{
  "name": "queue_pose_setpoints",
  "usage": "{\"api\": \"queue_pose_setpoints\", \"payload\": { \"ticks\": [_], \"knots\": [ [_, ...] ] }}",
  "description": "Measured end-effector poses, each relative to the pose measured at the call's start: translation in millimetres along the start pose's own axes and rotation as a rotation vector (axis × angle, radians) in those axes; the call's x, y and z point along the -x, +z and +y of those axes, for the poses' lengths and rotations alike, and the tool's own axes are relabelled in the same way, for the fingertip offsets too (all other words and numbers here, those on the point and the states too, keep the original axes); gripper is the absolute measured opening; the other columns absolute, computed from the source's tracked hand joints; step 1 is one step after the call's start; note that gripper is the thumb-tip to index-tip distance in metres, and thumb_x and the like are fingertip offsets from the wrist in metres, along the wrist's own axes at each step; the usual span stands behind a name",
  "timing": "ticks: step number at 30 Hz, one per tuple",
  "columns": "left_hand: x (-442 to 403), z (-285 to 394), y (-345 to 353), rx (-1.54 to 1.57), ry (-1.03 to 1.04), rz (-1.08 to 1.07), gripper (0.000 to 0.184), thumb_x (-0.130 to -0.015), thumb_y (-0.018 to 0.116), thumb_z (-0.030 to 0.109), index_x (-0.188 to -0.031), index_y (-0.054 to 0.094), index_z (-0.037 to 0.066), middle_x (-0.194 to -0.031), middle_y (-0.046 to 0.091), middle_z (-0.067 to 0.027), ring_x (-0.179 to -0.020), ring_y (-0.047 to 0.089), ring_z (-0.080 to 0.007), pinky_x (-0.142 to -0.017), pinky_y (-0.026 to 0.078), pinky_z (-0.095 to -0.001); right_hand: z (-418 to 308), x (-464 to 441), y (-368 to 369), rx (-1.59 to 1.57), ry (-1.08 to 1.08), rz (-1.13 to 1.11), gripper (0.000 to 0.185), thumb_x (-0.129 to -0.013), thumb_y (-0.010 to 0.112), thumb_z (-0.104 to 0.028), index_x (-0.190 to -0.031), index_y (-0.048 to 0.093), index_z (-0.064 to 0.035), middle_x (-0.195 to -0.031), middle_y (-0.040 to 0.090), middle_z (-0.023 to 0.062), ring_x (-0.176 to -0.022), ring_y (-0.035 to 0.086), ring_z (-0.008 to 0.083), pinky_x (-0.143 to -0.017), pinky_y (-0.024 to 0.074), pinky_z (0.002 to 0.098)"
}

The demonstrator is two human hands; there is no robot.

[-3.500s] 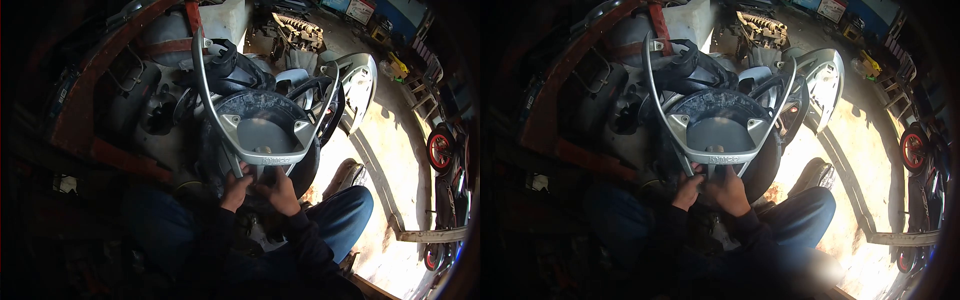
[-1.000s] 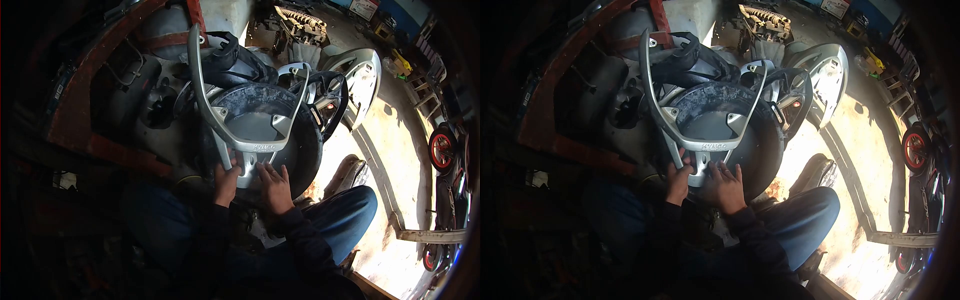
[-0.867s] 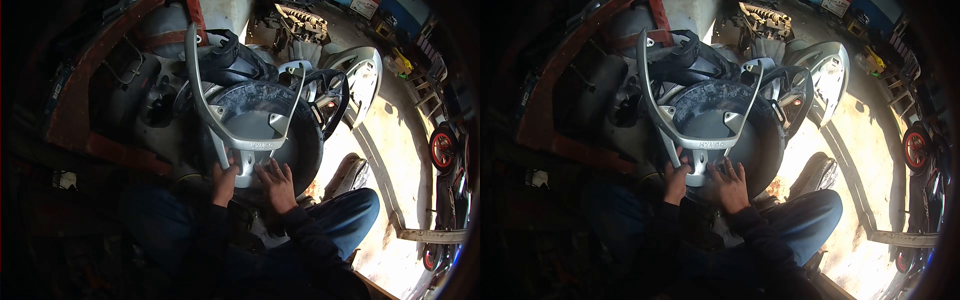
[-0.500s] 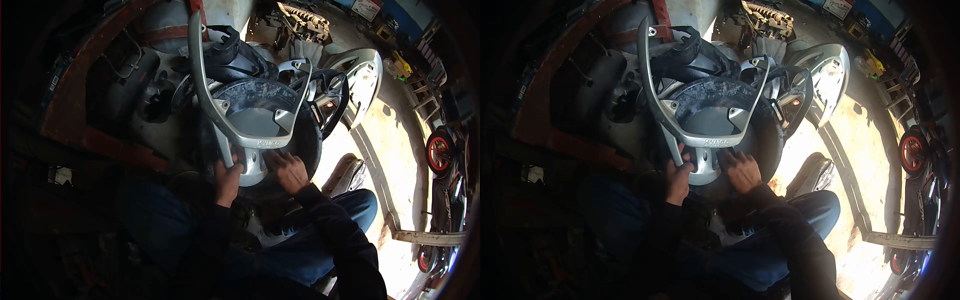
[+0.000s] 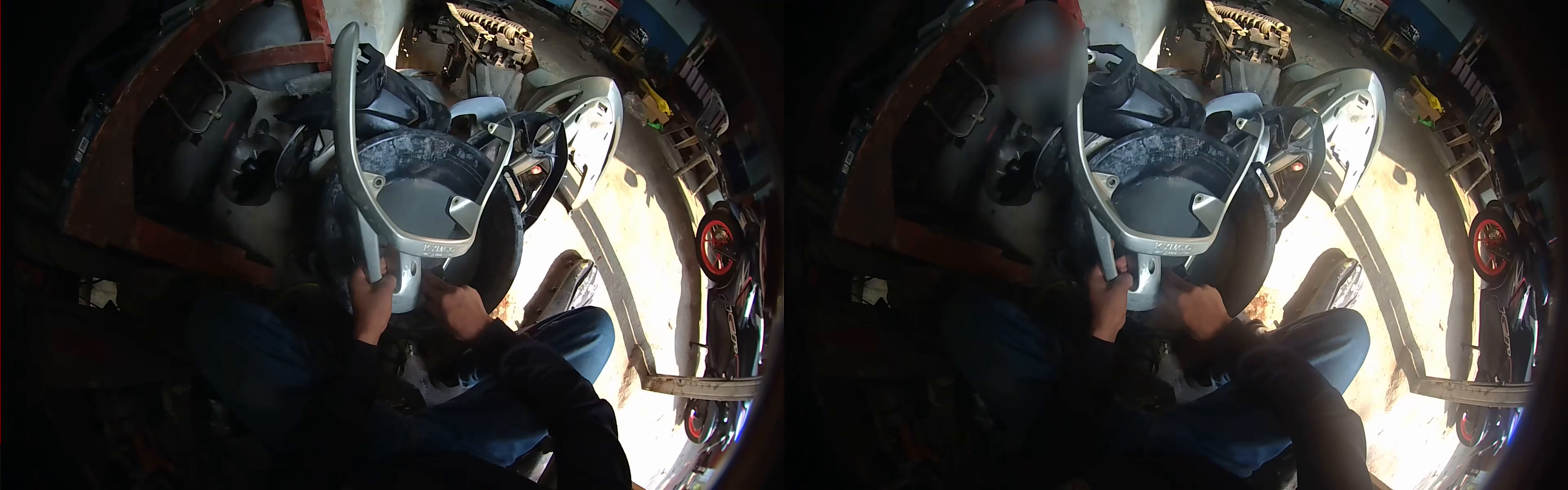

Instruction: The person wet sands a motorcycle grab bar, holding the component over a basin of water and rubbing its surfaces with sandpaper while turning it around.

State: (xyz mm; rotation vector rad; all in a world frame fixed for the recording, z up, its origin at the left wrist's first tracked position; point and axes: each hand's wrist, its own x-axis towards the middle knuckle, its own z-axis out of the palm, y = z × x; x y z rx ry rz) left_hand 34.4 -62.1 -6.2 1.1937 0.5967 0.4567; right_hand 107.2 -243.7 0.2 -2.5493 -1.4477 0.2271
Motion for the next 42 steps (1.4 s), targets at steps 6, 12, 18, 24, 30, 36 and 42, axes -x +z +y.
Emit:
{"api": "queue_pose_setpoints", "payload": {
  "ticks": [6, 12, 18, 24, 30, 36, 42],
  "knots": [
    [-0.5, 11.4, -1.4, 0.045, -0.093, 0.025, 0.061, -0.075, 0.053, -0.007, -0.136, 0.049, -0.002, -0.103, 0.057, -0.0016, -0.094, 0.054, -0.0103, -0.085, 0.044, -0.0253, 4.2, -12.7, -32.4, 0.251, 0.112, 0.030, 0.060, -0.080, 0.059, -0.011, -0.139, 0.048, -0.0154, -0.138, 0.055, 0.0061, -0.079, 0.071, 0.0211, -0.061, 0.0575, 0.0336],
    [-2.0, 14.8, 0.8, -0.114, 0.024, 0.019, 0.051, -0.071, 0.050, -0.014, -0.121, 0.060, -0.004, -0.091, 0.050, 0.0015, -0.088, 0.049, -0.0085, -0.077, 0.042, -0.0222, 4.0, -22.1, -44.5, 0.225, 0.147, -0.182, 0.066, -0.078, 0.059, -0.008, -0.142, 0.046, -0.0171, -0.143, 0.049, 0.0044, -0.087, 0.070, 0.0203, -0.065, 0.0570, 0.0342],
    [0.5, 19.7, 0.9, -0.196, 0.053, 0.063, 0.031, -0.069, 0.051, -0.013, -0.094, 0.063, 0.003, -0.088, 0.050, 0.0008, -0.080, 0.049, -0.0081, -0.070, 0.039, -0.0232, 5.2, -18.7, -40.5, 0.167, -0.065, 0.032, 0.067, -0.076, 0.058, -0.006, -0.141, 0.046, -0.0117, -0.141, 0.051, 0.0067, -0.085, 0.070, 0.0214, -0.066, 0.0573, 0.0353],
    [4.2, 22.5, -0.5, -0.037, -0.019, 0.083, 0.017, -0.075, 0.054, -0.007, -0.086, 0.057, 0.005, -0.082, 0.054, -0.0003, -0.073, 0.050, -0.0086, -0.067, 0.041, -0.0255, 2.0, -9.5, -7.8, 0.073, -0.086, 0.060, 0.065, -0.077, 0.057, -0.007, -0.141, 0.048, -0.0166, -0.136, 0.056, 0.0052, -0.083, 0.070, 0.0227, -0.068, 0.0569, 0.0320],
    [4.0, 10.9, -0.8, -0.093, 0.017, 0.125, 0.018, -0.075, 0.054, -0.007, -0.088, 0.057, 0.004, -0.083, 0.054, -0.0014, -0.075, 0.052, -0.0097, -0.069, 0.042, -0.0259, -9.5, -20.0, 21.3, -0.537, -0.023, 0.283, 0.044, -0.083, 0.056, -0.006, -0.127, 0.060, -0.0079, -0.101, 0.069, 0.0142, -0.074, 0.069, 0.0279, -0.060, 0.0532, 0.0381],
    [8.1, 11.7, -1.8, 0.007, -0.017, 0.162, 0.023, -0.069, 0.054, -0.012, -0.084, 0.058, 0.005, -0.090, 0.057, -0.0026, -0.088, 0.054, -0.0134, -0.082, 0.042, -0.0280, -12.8, -16.9, 0.9, -0.889, 0.215, 0.108, 0.045, -0.084, 0.055, -0.006, -0.129, 0.059, -0.0072, -0.114, 0.067, 0.0106, -0.074, 0.070, 0.0242, -0.060, 0.0538, 0.0354],
    [10.5, 12.6, -1.8, -0.084, -0.033, 0.155, 0.018, -0.073, 0.056, -0.007, -0.086, 0.057, 0.006, -0.085, 0.055, -0.0012, -0.081, 0.053, -0.0119, -0.076, 0.042, -0.0279, -7.2, -23.1, -22.6, 0.175, -0.077, 0.004, 0.061, -0.080, 0.058, -0.008, -0.140, 0.047, -0.0108, -0.139, 0.053, 0.0109, -0.085, 0.069, 0.0241, -0.064, 0.0565, 0.0364]
  ]
}}
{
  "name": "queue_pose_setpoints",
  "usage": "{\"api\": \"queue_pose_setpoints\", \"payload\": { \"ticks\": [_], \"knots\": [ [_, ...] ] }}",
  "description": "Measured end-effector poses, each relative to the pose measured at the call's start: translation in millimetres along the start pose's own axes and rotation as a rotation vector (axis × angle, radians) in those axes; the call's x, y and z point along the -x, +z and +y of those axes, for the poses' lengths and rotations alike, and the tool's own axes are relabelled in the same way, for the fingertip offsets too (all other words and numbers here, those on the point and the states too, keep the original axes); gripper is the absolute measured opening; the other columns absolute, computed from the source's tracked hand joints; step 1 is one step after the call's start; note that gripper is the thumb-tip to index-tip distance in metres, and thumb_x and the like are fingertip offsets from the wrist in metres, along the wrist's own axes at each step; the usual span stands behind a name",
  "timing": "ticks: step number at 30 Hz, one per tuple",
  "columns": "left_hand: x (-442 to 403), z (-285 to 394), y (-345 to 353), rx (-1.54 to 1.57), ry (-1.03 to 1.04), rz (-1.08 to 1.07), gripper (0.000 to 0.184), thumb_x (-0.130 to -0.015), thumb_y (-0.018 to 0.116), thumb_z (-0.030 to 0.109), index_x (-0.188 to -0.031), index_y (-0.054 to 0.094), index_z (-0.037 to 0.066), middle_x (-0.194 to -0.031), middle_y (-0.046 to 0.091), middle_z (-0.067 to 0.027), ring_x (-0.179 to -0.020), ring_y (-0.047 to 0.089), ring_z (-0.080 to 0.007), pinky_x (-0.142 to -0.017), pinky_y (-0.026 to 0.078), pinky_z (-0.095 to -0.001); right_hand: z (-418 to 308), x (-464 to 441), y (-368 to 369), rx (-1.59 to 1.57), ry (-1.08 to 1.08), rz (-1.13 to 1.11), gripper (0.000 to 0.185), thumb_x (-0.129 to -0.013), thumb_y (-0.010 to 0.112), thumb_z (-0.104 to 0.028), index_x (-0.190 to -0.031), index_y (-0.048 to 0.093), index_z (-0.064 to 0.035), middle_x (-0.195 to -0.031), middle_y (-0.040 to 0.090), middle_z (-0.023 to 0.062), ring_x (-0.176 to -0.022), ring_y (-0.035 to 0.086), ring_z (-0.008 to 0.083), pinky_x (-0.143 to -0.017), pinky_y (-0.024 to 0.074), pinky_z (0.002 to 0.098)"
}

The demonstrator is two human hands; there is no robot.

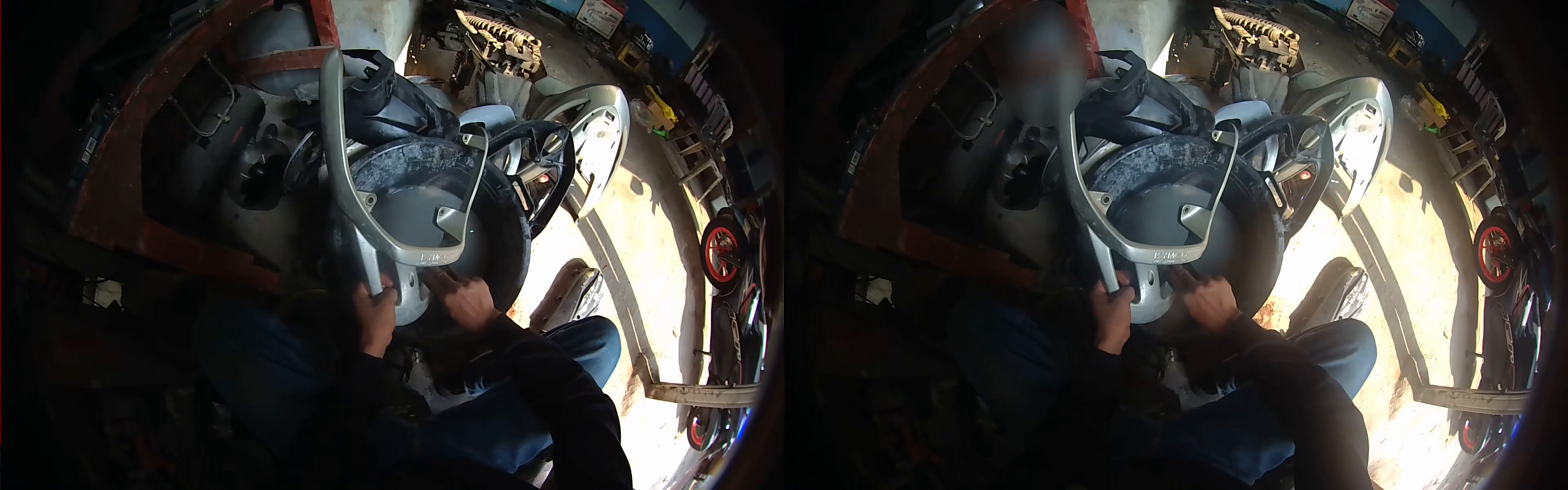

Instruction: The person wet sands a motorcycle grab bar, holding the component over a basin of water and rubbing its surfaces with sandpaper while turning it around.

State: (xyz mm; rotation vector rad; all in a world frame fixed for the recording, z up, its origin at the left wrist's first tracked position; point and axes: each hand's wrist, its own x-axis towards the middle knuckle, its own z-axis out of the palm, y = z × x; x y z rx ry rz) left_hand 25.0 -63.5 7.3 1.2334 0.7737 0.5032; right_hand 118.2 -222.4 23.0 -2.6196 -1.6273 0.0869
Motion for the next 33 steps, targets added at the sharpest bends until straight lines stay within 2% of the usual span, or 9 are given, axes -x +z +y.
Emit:
{"api": "queue_pose_setpoints", "payload": {
  "ticks": [7, 11, 15, 17, 21, 23, 28, 31, 33],
  "knots": [
    [-0.6, 9.4, -2.4, -0.017, 0.052, 0.011, 0.015, -0.076, 0.056, -0.005, -0.086, 0.058, 0.006, -0.081, 0.056, -0.0022, -0.075, 0.053, -0.0114, -0.070, 0.043, -0.0281, 12.6, 11.7, 26.3, -0.236, -0.126, 0.138, 0.061, -0.081, 0.057, -0.009, -0.140, 0.047, -0.0174, -0.139, 0.053, 0.0052, -0.080, 0.070, 0.0251, -0.066, 0.0567, 0.0378],
    [0.7, 12.5, 1.0, -0.123, 0.043, 0.014, 0.019, -0.073, 0.055, -0.009, -0.085, 0.057, 0.006, -0.082, 0.055, -0.0009, -0.073, 0.052, -0.0094, -0.066, 0.041, -0.0262, 6.0, -0.8, 2.2, 0.003, 0.201, -0.303, 0.060, -0.078, 0.058, -0.007, -0.137, 0.053, -0.0179, -0.139, 0.054, 0.0043, -0.090, 0.070, 0.0239, -0.071, 0.0578, 0.0373],
    [-4.8, 10.9, -1.5, -0.149, 0.076, -0.012, 0.017, -0.074, 0.056, -0.008, -0.085, 0.057, 0.006, -0.077, 0.055, -0.0012, -0.068, 0.052, -0.0095, -0.063, 0.042, -0.0260, 5.4, 0.8, 8.4, -0.036, -0.111, 0.068, 0.062, -0.079, 0.057, -0.010, -0.140, 0.050, -0.0175, -0.143, 0.050, 0.0039, -0.096, 0.067, 0.0175, -0.070, 0.0562, 0.0317],
    [-3.1, 6.2, -2.1, -0.243, 0.111, -0.020, 0.017, -0.074, 0.055, -0.008, -0.085, 0.057, 0.006, -0.076, 0.055, -0.0012, -0.066, 0.052, -0.0095, -0.062, 0.041, -0.0257, 7.8, -17.1, -31.7, 0.012, 0.260, -0.501, 0.059, -0.080, 0.057, -0.008, -0.138, 0.051, -0.0124, -0.145, 0.048, 0.0056, -0.112, 0.061, 0.0189, -0.077, 0.0552, 0.0302],
    [-7.4, 14.3, -0.3, -0.276, 0.143, -0.017, 0.011, -0.077, 0.060, -0.003, -0.086, 0.059, 0.004, -0.078, 0.063, -0.0072, -0.076, 0.062, -0.0157, -0.073, 0.047, -0.0310, -4.8, 12.7, 26.9, -0.100, -0.126, 0.208, 0.059, -0.079, 0.058, -0.010, -0.137, 0.052, -0.0123, -0.132, 0.058, 0.0096, -0.093, 0.069, 0.0206, -0.075, 0.0559, 0.0317],
    [-6.6, 12.4, 2.3, -0.373, 0.150, -0.032, 0.011, -0.077, 0.060, -0.003, -0.085, 0.059, 0.004, -0.077, 0.064, -0.0073, -0.077, 0.062, -0.0160, -0.073, 0.047, -0.0314, 17.1, -16.0, -3.3, 0.027, 0.260, -0.494, 0.059, -0.078, 0.058, -0.008, -0.136, 0.053, -0.0149, -0.137, 0.055, 0.0094, -0.095, 0.069, 0.0223, -0.075, 0.0568, 0.0340],
    [-7.2, 17.6, 4.2, -0.279, 0.155, -0.036, 0.009, -0.077, 0.062, -0.002, -0.082, 0.060, 0.005, -0.078, 0.064, -0.0082, -0.078, 0.064, -0.0176, -0.072, 0.048, -0.0329, 6.7, 9.6, 53.5, -0.136, -0.002, 0.052, 0.056, -0.078, 0.059, -0.010, -0.134, 0.055, -0.0144, -0.116, 0.066, 0.0109, -0.077, 0.070, 0.0255, -0.065, 0.0571, 0.0373],
    [-6.7, 13.2, 9.0, -0.397, 0.245, -0.026, 0.009, -0.078, 0.062, -0.002, -0.084, 0.060, 0.004, -0.079, 0.065, -0.0110, -0.079, 0.066, -0.0214, -0.073, 0.049, -0.0340, 20.1, -9.6, 34.0, -0.057, 0.229, -0.312, 0.038, -0.075, 0.062, -0.013, -0.112, 0.069, -0.0108, -0.101, 0.071, 0.0134, -0.074, 0.072, 0.0240, -0.069, 0.0572, 0.0380],
    [-6.8, 17.3, 8.3, -0.401, 0.230, -0.032, 0.009, -0.078, 0.063, -0.001, -0.085, 0.060, 0.004, -0.079, 0.066, -0.0114, -0.079, 0.066, -0.0224, -0.073, 0.049, -0.0346, -10.3, 7.1, 38.4, -0.370, -0.001, 0.294, 0.051, -0.078, 0.057, -0.007, -0.128, 0.061, -0.0128, -0.126, 0.062, 0.0117, -0.088, 0.070, 0.0291, -0.071, 0.0577, 0.0377]
  ]
}}
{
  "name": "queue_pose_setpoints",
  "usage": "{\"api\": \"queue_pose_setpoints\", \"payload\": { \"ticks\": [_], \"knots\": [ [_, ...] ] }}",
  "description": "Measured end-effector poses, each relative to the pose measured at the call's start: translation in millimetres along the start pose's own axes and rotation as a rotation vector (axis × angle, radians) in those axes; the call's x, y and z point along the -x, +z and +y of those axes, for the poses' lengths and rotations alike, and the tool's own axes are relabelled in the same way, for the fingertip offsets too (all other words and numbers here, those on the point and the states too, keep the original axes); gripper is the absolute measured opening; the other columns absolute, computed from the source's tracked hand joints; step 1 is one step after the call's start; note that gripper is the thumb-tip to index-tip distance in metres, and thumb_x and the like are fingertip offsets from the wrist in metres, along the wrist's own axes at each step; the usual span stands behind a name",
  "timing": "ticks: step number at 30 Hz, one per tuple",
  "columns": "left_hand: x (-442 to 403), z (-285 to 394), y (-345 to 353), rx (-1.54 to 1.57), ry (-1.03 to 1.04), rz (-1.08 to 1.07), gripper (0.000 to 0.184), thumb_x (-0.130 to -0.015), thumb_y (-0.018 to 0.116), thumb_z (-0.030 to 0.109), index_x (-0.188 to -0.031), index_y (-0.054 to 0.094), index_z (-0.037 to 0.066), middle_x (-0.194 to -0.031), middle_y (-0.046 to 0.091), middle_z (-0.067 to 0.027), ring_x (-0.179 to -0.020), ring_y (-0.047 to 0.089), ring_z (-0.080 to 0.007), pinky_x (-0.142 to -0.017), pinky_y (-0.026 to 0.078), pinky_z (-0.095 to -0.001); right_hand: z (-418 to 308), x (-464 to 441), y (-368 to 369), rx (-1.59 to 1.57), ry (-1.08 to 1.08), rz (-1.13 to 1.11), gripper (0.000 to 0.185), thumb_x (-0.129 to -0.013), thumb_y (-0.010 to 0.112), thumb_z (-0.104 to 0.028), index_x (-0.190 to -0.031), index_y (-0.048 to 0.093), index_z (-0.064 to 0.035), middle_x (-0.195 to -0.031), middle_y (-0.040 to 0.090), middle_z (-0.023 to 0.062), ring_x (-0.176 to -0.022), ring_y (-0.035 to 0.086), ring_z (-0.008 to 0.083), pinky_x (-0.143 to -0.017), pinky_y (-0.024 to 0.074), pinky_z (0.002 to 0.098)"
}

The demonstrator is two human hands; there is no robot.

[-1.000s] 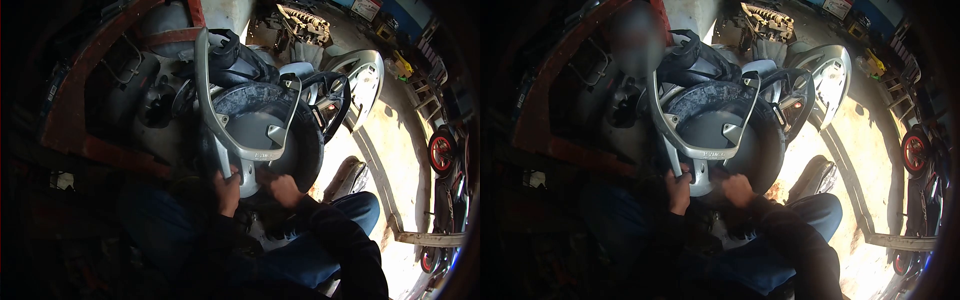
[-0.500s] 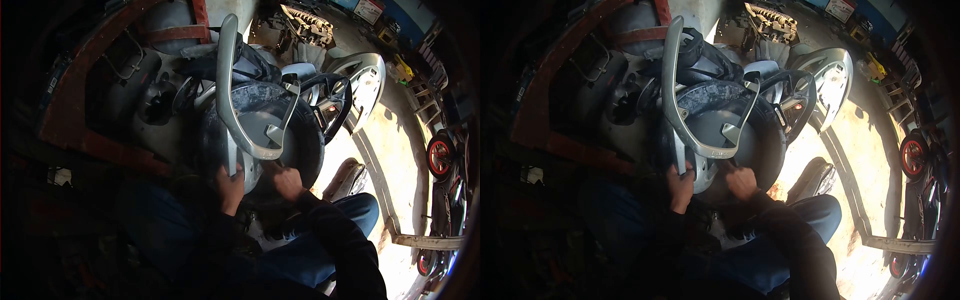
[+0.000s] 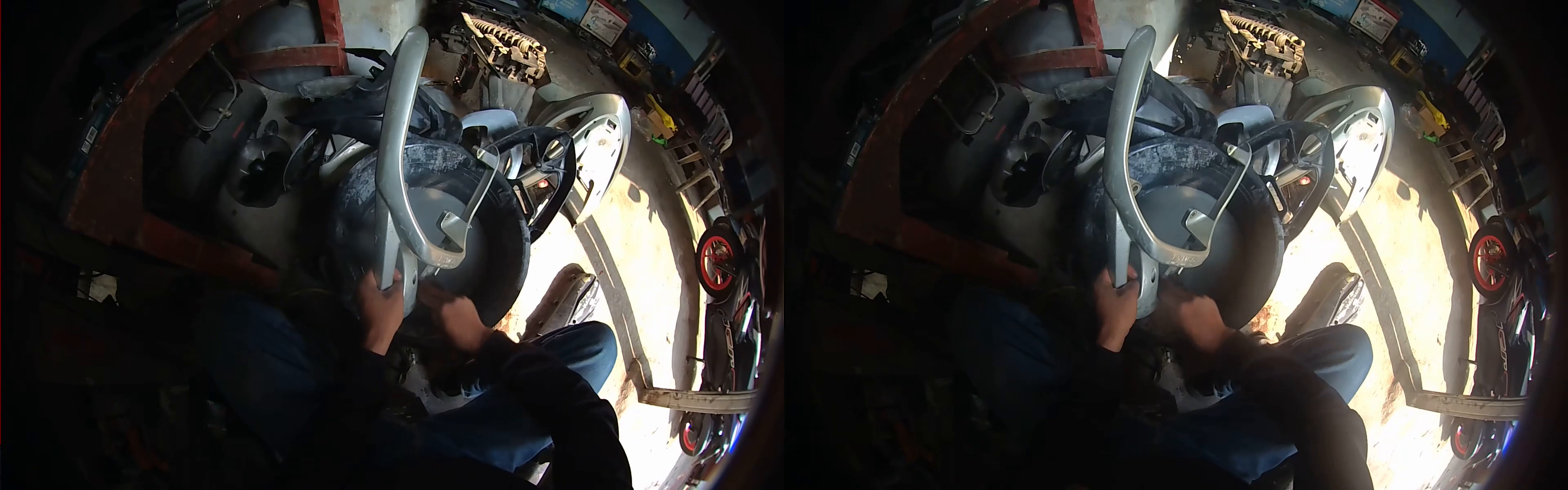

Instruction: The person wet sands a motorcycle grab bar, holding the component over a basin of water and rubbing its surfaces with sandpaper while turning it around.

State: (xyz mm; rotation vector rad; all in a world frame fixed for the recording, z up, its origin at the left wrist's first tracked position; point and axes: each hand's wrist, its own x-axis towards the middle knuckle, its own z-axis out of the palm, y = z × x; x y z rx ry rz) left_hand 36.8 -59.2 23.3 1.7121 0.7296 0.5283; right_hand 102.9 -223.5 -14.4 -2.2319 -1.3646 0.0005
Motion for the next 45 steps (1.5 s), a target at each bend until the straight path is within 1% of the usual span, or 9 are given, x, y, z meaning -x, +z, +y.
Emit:
{"api": "queue_pose_setpoints", "payload": {
  "ticks": [6, 10, 14, 19, 22, 30, 32, 38, 45],
  "knots": [
    [0.3, -6.0, 7.6, -0.017, -0.064, 0.011, 0.010, -0.078, 0.064, 0.000, -0.086, 0.061, 0.004, -0.079, 0.066, -0.0119, -0.079, 0.067, -0.0235, -0.072, 0.049, -0.0359, 27.1, 2.2, 20.5, 0.071, 0.111, -0.116, 0.046, -0.079, 0.063, -0.019, -0.123, 0.062, -0.0082, -0.080, 0.068, 0.0182, -0.065, 0.068, 0.0331, -0.060, 0.0546, 0.0458],
    [2.1, 1.0, 7.1, -0.022, -0.020, 0.002, 0.009, -0.079, 0.065, 0.002, -0.087, 0.061, 0.003, -0.081, 0.067, -0.0141, -0.081, 0.068, -0.0278, -0.073, 0.050, -0.0368, 20.3, -31.9, -15.4, 0.017, 0.446, -0.331, 0.038, -0.087, 0.054, -0.011, -0.125, 0.059, -0.0082, -0.110, 0.065, 0.0213, -0.089, 0.067, 0.0389, -0.075, 0.0551, 0.0475],
    [0.0, 6.7, 8.0, 0.032, -0.044, -0.007, 0.010, -0.079, 0.065, 0.004, -0.088, 0.062, 0.002, -0.083, 0.067, -0.0166, -0.082, 0.068, -0.0323, -0.074, 0.050, -0.0378, -10.5, -17.9, -8.3, -0.155, 0.237, 0.003, 0.040, -0.087, 0.055, -0.012, -0.127, 0.056, -0.0098, -0.102, 0.065, 0.0231, -0.087, 0.065, 0.0420, -0.075, 0.0543, 0.0488],
    [-1.4, 4.1, 14.8, -0.077, -0.002, 0.056, 0.010, -0.079, 0.065, 0.004, -0.088, 0.063, 0.001, -0.086, 0.067, -0.0199, -0.087, 0.066, -0.0378, -0.076, 0.050, -0.0416, 6.6, -32.0, -9.4, -0.067, 0.530, -0.228, 0.039, -0.087, 0.056, -0.010, -0.126, 0.055, -0.0036, -0.111, 0.063, 0.0233, -0.096, 0.063, 0.0415, -0.080, 0.0529, 0.0483],
    [-4.1, -4.7, 11.7, -0.025, 0.003, 0.024, 0.011, -0.079, 0.066, 0.005, -0.088, 0.063, 0.000, -0.086, 0.067, -0.0211, -0.087, 0.066, -0.0390, -0.076, 0.050, -0.0426, -25.2, -19.8, -17.9, -0.141, 0.244, 0.085, 0.031, -0.087, 0.056, -0.010, -0.118, 0.061, -0.0041, -0.106, 0.066, 0.0208, -0.084, 0.066, 0.0413, -0.069, 0.0537, 0.0489],
    [1.1, -6.3, 18.6, -0.071, 0.025, 0.048, 0.015, -0.080, 0.066, 0.006, -0.093, 0.064, -0.002, -0.086, 0.066, -0.0221, -0.086, 0.065, -0.0404, -0.076, 0.049, -0.0437, 5.2, -23.1, -7.1, 0.139, 0.422, -0.205, 0.042, -0.086, 0.054, -0.009, -0.128, 0.054, -0.0072, -0.112, 0.065, 0.0168, -0.082, 0.068, 0.0373, -0.067, 0.0561, 0.0473],
    [7.5, -1.4, 25.1, -0.067, 0.030, 0.087, 0.012, -0.075, 0.061, -0.005, -0.083, 0.059, 0.003, -0.078, 0.064, -0.0079, -0.074, 0.062, -0.0176, -0.072, 0.048, -0.0321, 15.9, -32.6, -9.9, 0.161, 0.498, -0.243, 0.042, -0.085, 0.053, -0.009, -0.128, 0.054, -0.0067, -0.112, 0.064, 0.0179, -0.078, 0.068, 0.0372, -0.065, 0.0563, 0.0469],
    [11.4, -1.0, 18.4, 0.014, 0.050, 0.069, 0.015, -0.075, 0.060, -0.006, -0.086, 0.058, 0.003, -0.079, 0.062, -0.0063, -0.075, 0.060, -0.0172, -0.072, 0.047, -0.0315, -0.3, -10.2, 0.6, 0.227, 0.114, 0.021, 0.046, -0.081, 0.057, -0.009, -0.127, 0.053, -0.0040, -0.131, 0.057, 0.0155, -0.075, 0.070, 0.0322, -0.062, 0.0582, 0.0382],
    [2.3, 6.0, 17.1, 0.078, -0.100, 0.047, 0.009, -0.083, 0.063, 0.005, -0.090, 0.062, -0.001, -0.085, 0.067, -0.0186, -0.082, 0.066, -0.0331, -0.074, 0.049, -0.0392, -3.3, -15.2, -11.8, -0.010, 0.214, 0.059, 0.044, -0.083, 0.059, -0.008, -0.127, 0.055, -0.0089, -0.124, 0.061, 0.0146, -0.088, 0.067, 0.0351, -0.067, 0.0573, 0.0436]
  ]
}}
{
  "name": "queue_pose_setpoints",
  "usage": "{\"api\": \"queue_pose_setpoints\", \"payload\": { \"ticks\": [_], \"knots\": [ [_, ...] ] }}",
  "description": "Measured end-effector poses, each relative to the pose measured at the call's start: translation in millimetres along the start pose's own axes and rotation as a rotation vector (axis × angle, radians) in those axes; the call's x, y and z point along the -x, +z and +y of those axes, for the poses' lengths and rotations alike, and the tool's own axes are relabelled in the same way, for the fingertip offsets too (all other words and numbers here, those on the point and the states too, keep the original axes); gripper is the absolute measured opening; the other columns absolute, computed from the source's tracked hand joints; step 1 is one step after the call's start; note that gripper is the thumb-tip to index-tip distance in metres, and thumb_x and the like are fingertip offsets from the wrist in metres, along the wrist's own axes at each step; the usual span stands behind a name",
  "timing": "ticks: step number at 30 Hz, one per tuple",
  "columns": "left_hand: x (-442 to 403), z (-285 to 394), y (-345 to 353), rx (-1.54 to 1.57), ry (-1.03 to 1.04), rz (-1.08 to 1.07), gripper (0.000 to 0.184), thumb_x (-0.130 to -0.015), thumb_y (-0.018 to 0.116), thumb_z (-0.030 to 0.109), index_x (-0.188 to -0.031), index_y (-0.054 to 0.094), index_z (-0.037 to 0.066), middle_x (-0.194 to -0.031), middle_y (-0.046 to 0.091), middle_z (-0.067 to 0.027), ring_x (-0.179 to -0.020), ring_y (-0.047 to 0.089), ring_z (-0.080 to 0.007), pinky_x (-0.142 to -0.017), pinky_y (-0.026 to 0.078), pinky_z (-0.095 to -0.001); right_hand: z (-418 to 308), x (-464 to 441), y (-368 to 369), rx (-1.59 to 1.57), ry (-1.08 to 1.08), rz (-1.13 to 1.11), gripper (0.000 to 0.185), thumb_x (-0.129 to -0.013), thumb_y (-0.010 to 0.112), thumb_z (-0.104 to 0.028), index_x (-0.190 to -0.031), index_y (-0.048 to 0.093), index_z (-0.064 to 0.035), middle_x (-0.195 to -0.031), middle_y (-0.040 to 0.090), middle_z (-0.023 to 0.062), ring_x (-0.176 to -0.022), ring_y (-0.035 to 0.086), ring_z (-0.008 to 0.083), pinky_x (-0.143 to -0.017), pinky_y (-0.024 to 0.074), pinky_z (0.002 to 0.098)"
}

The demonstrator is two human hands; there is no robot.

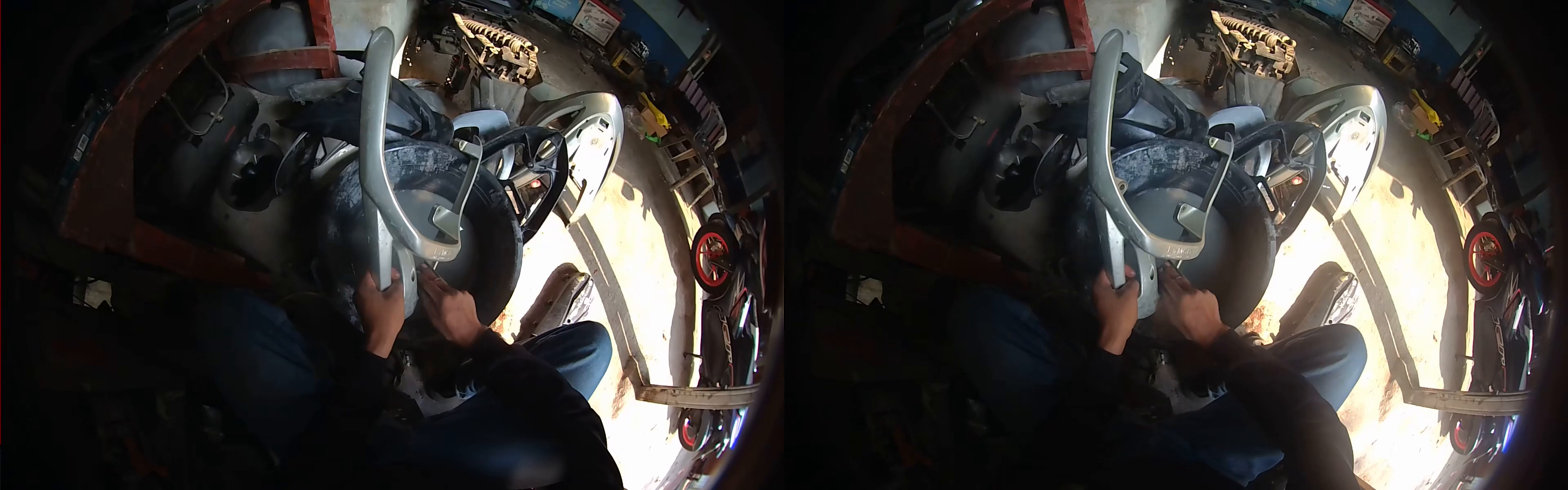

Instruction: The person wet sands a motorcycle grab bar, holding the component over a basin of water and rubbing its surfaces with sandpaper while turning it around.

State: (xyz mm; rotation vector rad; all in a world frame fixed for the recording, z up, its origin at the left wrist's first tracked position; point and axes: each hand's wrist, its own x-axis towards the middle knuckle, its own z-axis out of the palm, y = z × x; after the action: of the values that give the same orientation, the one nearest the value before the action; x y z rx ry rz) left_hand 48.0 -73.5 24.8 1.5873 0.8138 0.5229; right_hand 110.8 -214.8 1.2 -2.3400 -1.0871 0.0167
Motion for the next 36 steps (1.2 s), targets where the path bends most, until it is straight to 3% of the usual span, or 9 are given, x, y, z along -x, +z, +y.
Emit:
{"api": "queue_pose_setpoints", "payload": {
  "ticks": [2, 7, 11, 12, 15, 20, 23, 31, 36],
  "knots": [
    [1.7, 8.2, 1.2, -0.058, 0.050, -0.001, 0.016, -0.074, 0.060, -0.004, -0.087, 0.057, 0.004, -0.081, 0.061, -0.0068, -0.078, 0.060, -0.0183, -0.073, 0.046, -0.0318, -3.0, -17.2, -16.0, 0.045, 0.117, -0.117, 0.040, -0.086, 0.058, -0.011, -0.126, 0.056, -0.0085, -0.123, 0.061, 0.0169, -0.082, 0.067, 0.0363, -0.066, 0.0567, 0.0447],
    [8.2, 21.8, 4.8, -0.055, 0.102, -0.002, 0.014, -0.075, 0.062, -0.002, -0.087, 0.058, 0.004, -0.081, 0.063, -0.0092, -0.078, 0.063, -0.0219, -0.074, 0.048, -0.0345, 1.4, -6.5, 2.3, 0.195, 0.085, -0.055, 0.038, -0.085, 0.058, -0.014, -0.122, 0.059, -0.0096, -0.103, 0.067, 0.0175, -0.073, 0.068, 0.0373, -0.063, 0.0553, 0.0471],
    [10.6, 15.6, 11.0, -0.102, 0.150, 0.018, 0.017, -0.075, 0.062, -0.003, -0.091, 0.059, 0.003, -0.083, 0.064, -0.0113, -0.082, 0.066, -0.0259, -0.076, 0.049, -0.0367, 16.4, -25.3, -3.5, 0.237, 0.225, -0.191, 0.047, -0.087, 0.054, -0.016, -0.133, 0.051, -0.0073, -0.120, 0.062, 0.0207, -0.078, 0.068, 0.0390, -0.068, 0.0552, 0.0490],
    [10.8, 21.8, 8.5, -0.031, 0.162, -0.041, 0.027, -0.077, 0.061, -0.002, -0.104, 0.060, -0.005, -0.094, 0.065, -0.0236, -0.094, 0.064, -0.0416, -0.081, 0.050, -0.0442, 18.1, -28.5, -2.4, 0.252, 0.297, -0.263, 0.051, -0.088, 0.053, -0.017, -0.138, 0.048, -0.0074, -0.127, 0.059, 0.0215, -0.080, 0.068, 0.0399, -0.070, 0.0554, 0.0493],
    [7.8, 9.0, 11.8, -0.125, 0.230, 0.018, 0.038, -0.074, 0.061, -0.005, -0.112, 0.056, -0.008, -0.103, 0.063, -0.0250, -0.101, 0.061, -0.0433, -0.091, 0.047, -0.0452, -7.6, -7.4, 8.6, 0.126, 0.205, -0.008, 0.047, -0.088, 0.053, -0.017, -0.134, 0.051, -0.0093, -0.115, 0.064, 0.0217, -0.084, 0.067, 0.0417, -0.072, 0.0541, 0.0501],
    [14.9, 20.0, 17.3, -0.143, 0.381, 0.016, 0.052, -0.072, 0.063, -0.008, -0.122, 0.050, -0.006, -0.124, 0.049, -0.0225, -0.120, 0.048, -0.0384, -0.103, 0.040, -0.0433, 6.5, -35.7, -13.7, 0.074, 0.377, -0.221, 0.042, -0.092, 0.049, -0.012, -0.134, 0.052, -0.0067, -0.139, 0.051, 0.0205, -0.109, 0.060, 0.0405, -0.090, 0.0512, 0.0458],
    [11.5, 44.8, 1.7, -0.136, 0.358, -0.088, 0.049, -0.074, 0.064, -0.006, -0.121, 0.050, -0.006, -0.122, 0.051, -0.0229, -0.118, 0.049, -0.0395, -0.102, 0.040, -0.0453, -6.3, -9.1, 3.0, -0.053, 0.070, 0.206, 0.039, -0.087, 0.054, -0.015, -0.125, 0.058, -0.0059, -0.116, 0.064, 0.0209, -0.094, 0.065, 0.0423, -0.077, 0.0528, 0.0499],
    [5.0, 53.6, 2.8, -0.211, 0.684, -0.072, 0.040, -0.077, 0.064, 0.002, -0.115, 0.056, -0.001, -0.114, 0.057, -0.0215, -0.109, 0.054, -0.0405, -0.093, 0.044, -0.0457, -15.7, -12.2, -10.1, -0.263, 0.245, 0.003, 0.040, -0.092, 0.051, -0.017, -0.131, 0.053, -0.0089, -0.119, 0.062, 0.0212, -0.098, 0.063, 0.0424, -0.080, 0.0507, 0.0515],
    [12.0, 53.9, 10.6, -0.258, 0.436, -0.108, 0.038, -0.074, 0.063, 0.002, -0.111, 0.056, -0.003, -0.104, 0.060, -0.0248, -0.101, 0.058, -0.0444, -0.087, 0.047, -0.0465, -2.1, -37.7, -17.1, -0.090, 0.336, -0.017, 0.036, -0.093, 0.049, -0.018, -0.127, 0.057, -0.0074, -0.133, 0.055, 0.0200, -0.100, 0.063, 0.0407, -0.084, 0.0520, 0.0497]
  ]
}}
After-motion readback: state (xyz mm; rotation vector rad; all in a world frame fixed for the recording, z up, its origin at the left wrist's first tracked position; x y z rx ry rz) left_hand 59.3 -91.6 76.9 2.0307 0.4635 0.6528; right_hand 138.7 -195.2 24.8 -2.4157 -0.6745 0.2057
